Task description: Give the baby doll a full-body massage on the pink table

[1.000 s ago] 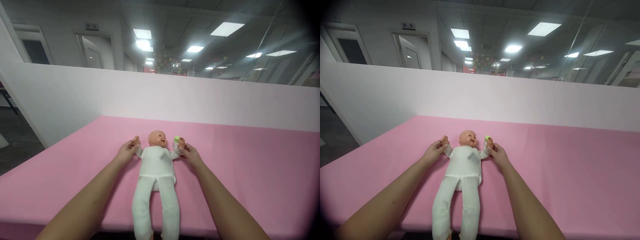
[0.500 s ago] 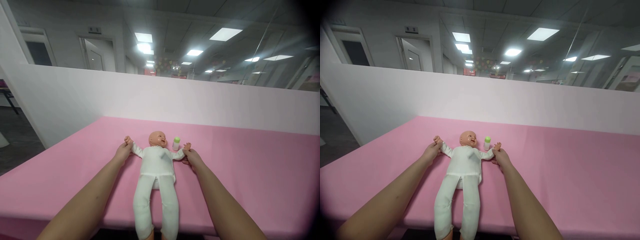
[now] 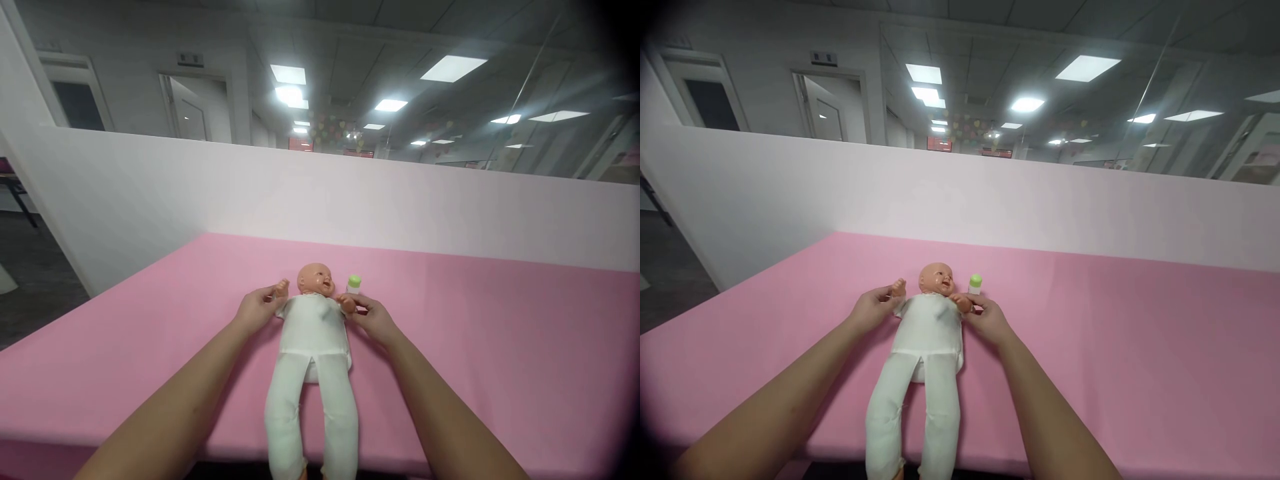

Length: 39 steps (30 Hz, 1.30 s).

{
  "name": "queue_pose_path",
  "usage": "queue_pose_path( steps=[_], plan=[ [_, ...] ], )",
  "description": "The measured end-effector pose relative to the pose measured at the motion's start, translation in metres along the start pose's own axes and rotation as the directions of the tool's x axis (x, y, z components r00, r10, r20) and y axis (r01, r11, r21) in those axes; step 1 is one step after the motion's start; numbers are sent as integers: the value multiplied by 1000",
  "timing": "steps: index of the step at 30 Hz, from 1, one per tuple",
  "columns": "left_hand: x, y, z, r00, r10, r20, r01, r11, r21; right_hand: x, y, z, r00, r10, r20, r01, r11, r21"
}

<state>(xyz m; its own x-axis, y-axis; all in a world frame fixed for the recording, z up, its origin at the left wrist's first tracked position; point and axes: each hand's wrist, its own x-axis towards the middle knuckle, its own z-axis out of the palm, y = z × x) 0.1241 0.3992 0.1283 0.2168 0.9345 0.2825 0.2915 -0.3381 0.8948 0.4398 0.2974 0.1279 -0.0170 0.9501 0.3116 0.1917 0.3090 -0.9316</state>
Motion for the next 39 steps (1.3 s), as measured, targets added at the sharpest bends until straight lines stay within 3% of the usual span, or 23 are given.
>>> queue_pose_path(
  steps=[3, 5, 9, 14, 20, 26, 32, 35, 39],
  plan=[
    [-4, 9, 4, 977, 135, 167, -179, 942, 282, -1, -2, 5, 997, -20, 68, 29, 990, -135],
    [-6, 15, 6, 951, 186, 247, -265, 901, 342, -1, -2, 5, 997, -27, 79, 42, 982, -183],
    [-6, 25, 7, 922, 238, 305, -323, 907, 270, -1, -2, 0, 995, -2, 98, 20, 983, -184],
    [-6, 35, 6, 924, 197, 326, -257, 954, 152, -1, -3, -3, 992, 38, 119, -24, 992, -122],
    [-5, 31, 4, 875, 269, 402, -392, 882, 263, -3, -12, 1, 994, 53, 98, -31, 977, -213],
    [-10, 24, 1, 888, 168, 427, -329, 882, 337, -5, -22, 2, 987, 54, 149, -28, 984, -175],
    [-11, 25, 6, 920, 160, 357, -283, 903, 323, -4, -8, 0, 990, 80, 119, -58, 983, -175],
    [-12, 29, 8, 923, 198, 329, -286, 926, 247, -4, -3, -1, 993, 101, 64, -92, 985, -143],
    [-12, 29, 7, 961, 138, 239, -165, 981, 98, -1, 1, -6, 995, 100, 22, -99, 995, -31]
  ],
)
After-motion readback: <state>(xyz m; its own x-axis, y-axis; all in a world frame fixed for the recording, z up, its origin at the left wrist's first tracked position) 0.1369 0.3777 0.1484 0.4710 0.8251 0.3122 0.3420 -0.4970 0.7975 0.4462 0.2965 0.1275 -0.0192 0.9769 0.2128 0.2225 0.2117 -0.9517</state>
